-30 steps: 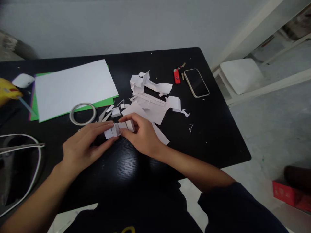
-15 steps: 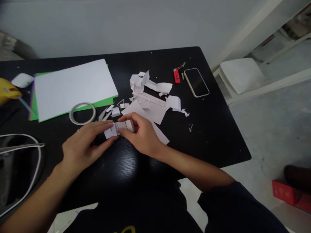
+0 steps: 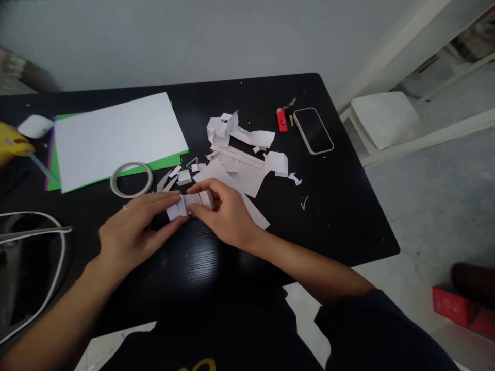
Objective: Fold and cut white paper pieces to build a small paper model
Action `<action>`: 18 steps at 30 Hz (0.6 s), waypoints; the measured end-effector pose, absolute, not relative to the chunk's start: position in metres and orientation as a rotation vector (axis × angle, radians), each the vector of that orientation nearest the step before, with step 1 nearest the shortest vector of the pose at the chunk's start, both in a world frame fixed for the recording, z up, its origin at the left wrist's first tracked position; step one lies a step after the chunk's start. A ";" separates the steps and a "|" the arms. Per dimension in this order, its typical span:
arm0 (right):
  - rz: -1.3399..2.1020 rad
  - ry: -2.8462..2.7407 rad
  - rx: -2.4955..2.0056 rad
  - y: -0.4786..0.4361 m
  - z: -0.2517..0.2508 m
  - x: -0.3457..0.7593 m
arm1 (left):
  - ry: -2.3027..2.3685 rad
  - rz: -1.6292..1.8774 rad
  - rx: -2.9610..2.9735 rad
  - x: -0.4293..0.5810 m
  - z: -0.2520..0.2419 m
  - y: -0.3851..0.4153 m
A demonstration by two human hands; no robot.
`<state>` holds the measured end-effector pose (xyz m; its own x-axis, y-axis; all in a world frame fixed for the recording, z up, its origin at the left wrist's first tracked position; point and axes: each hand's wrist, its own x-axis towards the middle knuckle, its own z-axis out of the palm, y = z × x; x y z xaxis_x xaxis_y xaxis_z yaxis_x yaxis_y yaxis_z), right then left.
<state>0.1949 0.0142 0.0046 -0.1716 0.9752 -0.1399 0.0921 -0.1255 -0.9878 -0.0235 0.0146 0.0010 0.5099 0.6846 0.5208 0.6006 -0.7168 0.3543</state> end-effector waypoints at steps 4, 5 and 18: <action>1.411 -1.328 -1.268 0.014 0.005 0.195 | 1.115 1.000 2.634 -0.023 0.001 0.015; 1.416 -1.325 -1.263 0.014 0.005 0.195 | 1.113 1.003 2.635 -0.023 0.001 0.015; 1.435 -1.243 -1.213 0.013 0.009 0.192 | 1.051 0.999 2.627 -0.023 0.003 0.015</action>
